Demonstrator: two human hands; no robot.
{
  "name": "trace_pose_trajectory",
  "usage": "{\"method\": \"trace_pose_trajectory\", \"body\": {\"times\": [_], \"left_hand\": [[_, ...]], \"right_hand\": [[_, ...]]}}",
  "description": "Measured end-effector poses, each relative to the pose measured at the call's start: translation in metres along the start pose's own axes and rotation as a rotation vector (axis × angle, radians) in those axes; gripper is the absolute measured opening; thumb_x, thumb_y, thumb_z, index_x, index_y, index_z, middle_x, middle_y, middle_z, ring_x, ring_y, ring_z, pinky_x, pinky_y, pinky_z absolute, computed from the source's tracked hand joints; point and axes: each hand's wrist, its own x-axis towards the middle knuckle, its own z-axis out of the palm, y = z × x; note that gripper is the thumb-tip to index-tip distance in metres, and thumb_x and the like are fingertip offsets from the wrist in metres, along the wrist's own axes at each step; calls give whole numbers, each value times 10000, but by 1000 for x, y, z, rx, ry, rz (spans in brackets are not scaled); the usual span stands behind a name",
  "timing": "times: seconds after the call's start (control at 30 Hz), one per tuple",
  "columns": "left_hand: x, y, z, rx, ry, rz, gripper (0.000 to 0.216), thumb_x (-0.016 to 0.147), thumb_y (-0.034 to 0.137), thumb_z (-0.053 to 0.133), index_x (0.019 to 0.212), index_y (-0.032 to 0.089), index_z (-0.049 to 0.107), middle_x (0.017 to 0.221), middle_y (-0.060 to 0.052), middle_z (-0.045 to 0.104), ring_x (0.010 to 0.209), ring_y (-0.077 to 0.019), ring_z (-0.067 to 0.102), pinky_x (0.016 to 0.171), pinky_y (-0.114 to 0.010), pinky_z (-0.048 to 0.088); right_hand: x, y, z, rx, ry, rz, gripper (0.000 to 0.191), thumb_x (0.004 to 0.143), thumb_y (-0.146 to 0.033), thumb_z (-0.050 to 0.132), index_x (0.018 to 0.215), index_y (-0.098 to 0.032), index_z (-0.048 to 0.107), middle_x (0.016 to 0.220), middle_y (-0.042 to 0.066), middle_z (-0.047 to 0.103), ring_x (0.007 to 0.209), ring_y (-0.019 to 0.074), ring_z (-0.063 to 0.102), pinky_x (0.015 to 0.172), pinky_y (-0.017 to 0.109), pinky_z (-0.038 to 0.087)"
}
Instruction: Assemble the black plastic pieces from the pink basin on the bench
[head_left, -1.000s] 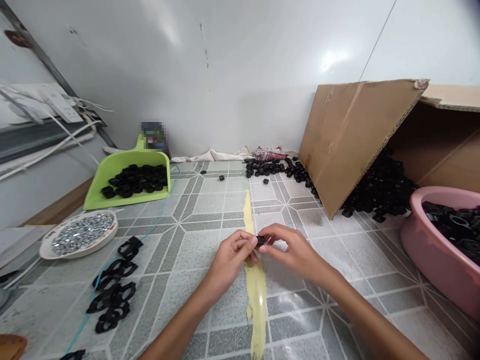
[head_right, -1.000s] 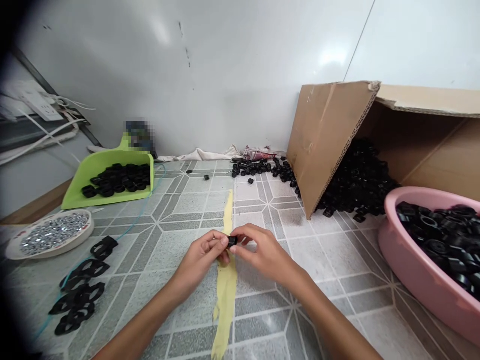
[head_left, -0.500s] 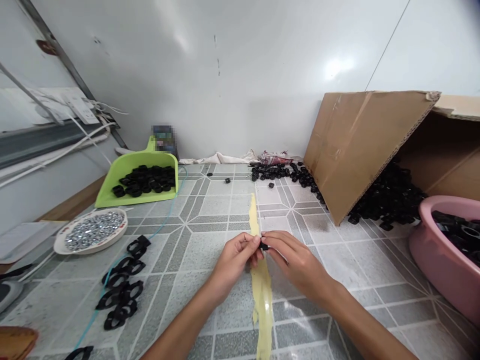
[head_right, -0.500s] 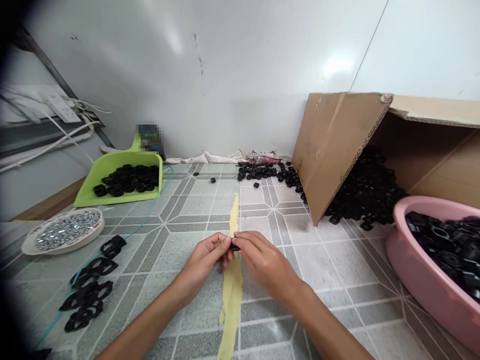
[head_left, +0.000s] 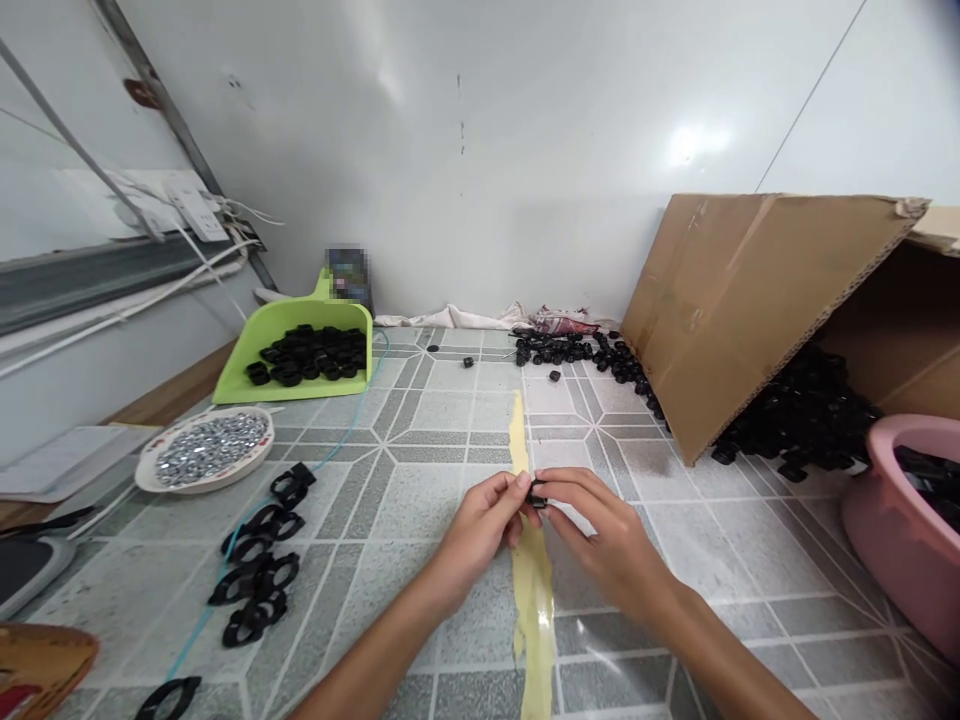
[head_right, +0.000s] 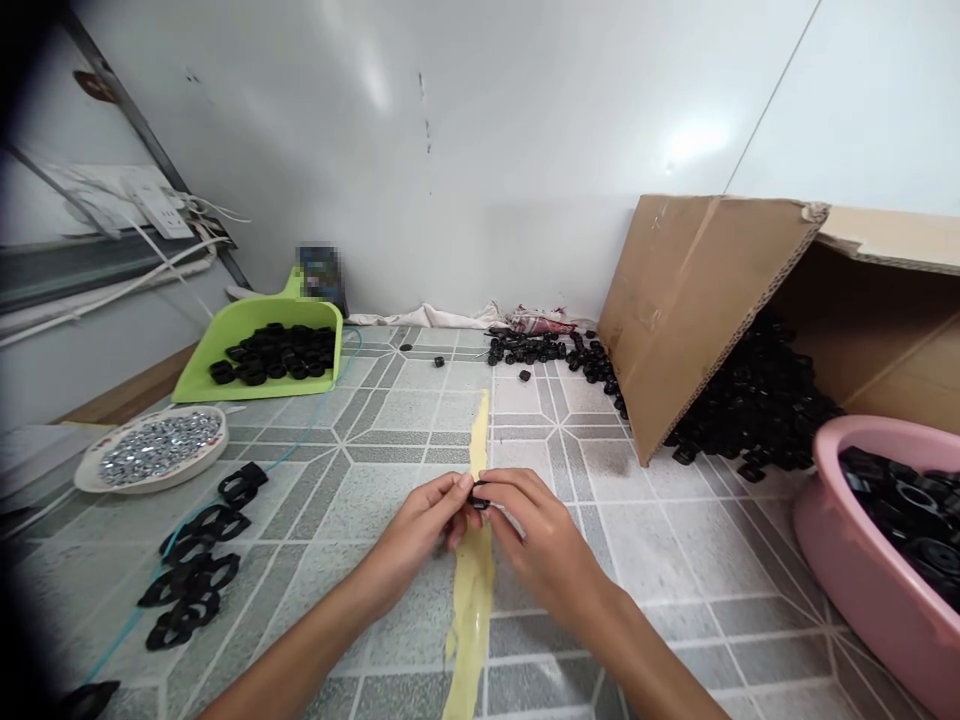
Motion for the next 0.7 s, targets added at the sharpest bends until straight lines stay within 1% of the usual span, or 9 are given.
{"method": "trace_pose_trajectory", "body": {"times": [0.13,0.23,0.3,0.4,0.5,0.57,0.63,0.7], "left_hand": [[-2,3,2,-27,23,1,415,898,569,617,770,175,599,662,31,585,536,-91,425,547,-224,320],[-3,5,3,-26,40,-8,421,914,562,601,755,172,589,642,39,557,542,-87,402,549,-219,306],[-3,5,2,-33,39,-15,413,927,559,587,778,174,591,607,52,516,541,-87,387,549,-216,298],[-2,2,0,-45,35,-17,373,938,548,582,874,181,613,590,63,483,551,-91,396,554,-209,305],[-1,1,-1,-50,22,8,312,919,503,637,984,199,614,643,56,537,559,-88,428,556,-204,327],[0,0,-2,-38,-3,28,300,901,476,673,1014,205,614,689,43,577,570,-88,453,560,-201,351],[0,-2,-2,-24,-4,51,309,873,467,709,1003,199,626,751,23,610,592,-90,479,564,-201,379],[1,-4,-1,-8,21,70,327,839,468,741,980,191,642,798,7,626,600,-93,497,560,-205,399]], "right_hand": [[-2,3,1,38,-31,70,357,990,-109,506,1281,-284,616,1237,67,655,1168,231,615,992,425,545],[-3,2,3,76,-19,120,333,994,-131,510,1274,-270,625,1259,72,642,1172,225,608,1004,407,526],[-3,1,5,129,-7,206,277,985,-173,553,1227,-268,649,1205,63,666,1116,221,630,967,388,532],[-1,0,8,293,8,417,209,959,-267,625,1161,-262,678,1113,44,710,1021,209,668,915,366,540],[1,3,10,542,23,605,238,925,-363,669,1117,-225,699,1061,54,734,995,211,689,906,355,545],[3,7,10,643,22,687,289,895,-419,693,1075,-192,712,978,60,743,924,207,698,867,347,555],[4,11,10,680,18,730,326,877,-455,704,1038,-172,721,897,57,740,829,194,694,818,339,560],[4,14,9,689,8,732,343,870,-471,707,1024,-165,724,876,57,739,789,188,688,797,338,561]]}}
